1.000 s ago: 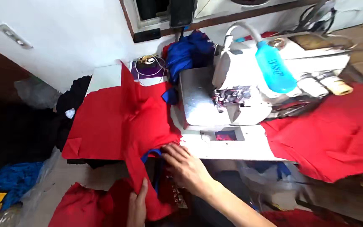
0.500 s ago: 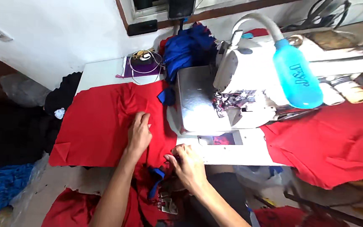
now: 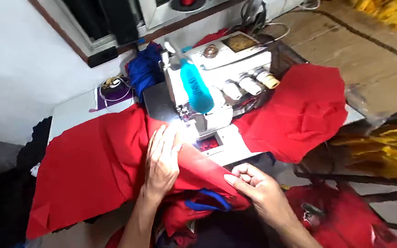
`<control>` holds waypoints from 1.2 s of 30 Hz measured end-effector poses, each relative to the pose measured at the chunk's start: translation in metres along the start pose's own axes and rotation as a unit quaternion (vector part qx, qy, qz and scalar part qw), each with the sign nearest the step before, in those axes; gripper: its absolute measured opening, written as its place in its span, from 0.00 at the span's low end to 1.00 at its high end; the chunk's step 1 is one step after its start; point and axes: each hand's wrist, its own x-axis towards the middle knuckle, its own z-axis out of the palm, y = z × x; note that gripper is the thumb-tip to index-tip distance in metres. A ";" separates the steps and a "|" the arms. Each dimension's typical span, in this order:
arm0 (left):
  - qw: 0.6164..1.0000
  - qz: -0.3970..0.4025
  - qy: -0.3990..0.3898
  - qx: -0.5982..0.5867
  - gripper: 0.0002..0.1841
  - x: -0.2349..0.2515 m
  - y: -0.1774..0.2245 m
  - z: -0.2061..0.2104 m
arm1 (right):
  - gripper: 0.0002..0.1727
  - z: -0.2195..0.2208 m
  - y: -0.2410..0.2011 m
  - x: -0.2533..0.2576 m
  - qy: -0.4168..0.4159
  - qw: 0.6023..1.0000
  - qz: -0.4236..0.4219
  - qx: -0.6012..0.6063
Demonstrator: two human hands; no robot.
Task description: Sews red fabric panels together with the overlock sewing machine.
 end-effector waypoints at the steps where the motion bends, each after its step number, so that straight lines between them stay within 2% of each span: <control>1: 1.000 -0.016 -0.014 0.002 0.24 -0.003 0.004 0.002 | 0.07 -0.004 0.003 -0.003 0.006 1.000 0.004 0.006; 8: 0.991 -0.108 -0.084 0.010 0.29 0.048 0.012 0.003 | 0.09 -0.005 -0.007 0.022 0.018 0.999 -0.027 -0.016; 11: 0.994 -0.080 -0.072 0.032 0.32 0.055 0.008 0.009 | 0.15 -0.030 -0.016 0.027 -0.033 0.993 -0.046 -0.108; 13: 0.995 -0.069 -0.062 0.035 0.33 0.052 0.006 0.011 | 0.15 -0.057 -0.019 0.025 -0.032 0.987 -0.042 -0.154; 15: 0.995 -0.063 -0.056 0.044 0.34 0.050 0.004 0.013 | 0.12 -0.087 -0.015 0.024 0.045 0.967 -0.069 -0.240; 17: 0.996 -0.053 -0.046 0.059 0.34 0.049 0.000 0.016 | 0.10 -0.119 -0.006 0.030 0.135 0.911 -0.132 -0.368; 19: 0.995 -0.047 -0.038 0.075 0.34 0.048 -0.002 0.020 | 0.17 -0.146 0.003 0.045 0.152 0.847 -0.187 -0.473; 20: 0.995 -0.047 -0.035 0.083 0.34 0.048 -0.002 0.021 | 0.19 -0.154 0.005 0.055 0.145 0.830 -0.198 -0.501; 21: 0.995 -0.049 -0.033 0.086 0.34 0.048 -0.001 0.022 | 0.18 -0.159 0.008 0.064 0.143 0.823 -0.206 -0.510; 23: 0.995 -0.051 -0.035 0.078 0.33 0.049 0.001 0.022 | 0.07 -0.157 0.008 0.079 0.183 0.827 -0.245 -0.471; 26: 0.997 -0.076 -0.015 0.015 0.33 0.048 0.001 0.012 | 0.09 -0.129 -0.024 0.075 0.263 0.823 -0.328 -0.382; 29: 0.995 -0.043 0.034 -0.088 0.31 0.031 0.034 -0.016 | 0.11 -0.075 -0.061 0.038 0.193 0.848 -0.368 -0.329; 31: 0.970 0.014 -0.045 -0.238 0.35 0.009 0.067 -0.034 | 0.11 -0.034 -0.073 0.013 0.074 0.891 -0.381 -0.233; 33: 0.937 0.028 -0.121 -0.326 0.38 -0.009 0.089 -0.038 | 0.12 -0.007 -0.083 0.002 -0.035 0.917 -0.369 -0.144; 34: 0.932 0.015 -0.118 -0.342 0.33 -0.016 0.094 -0.039 | 0.12 0.000 -0.087 0.000 -0.066 0.925 -0.355 -0.118; 36: 0.928 -0.036 -0.081 -0.362 0.12 -0.023 0.095 -0.051 | 0.11 0.010 -0.093 0.000 -0.110 0.945 -0.303 -0.057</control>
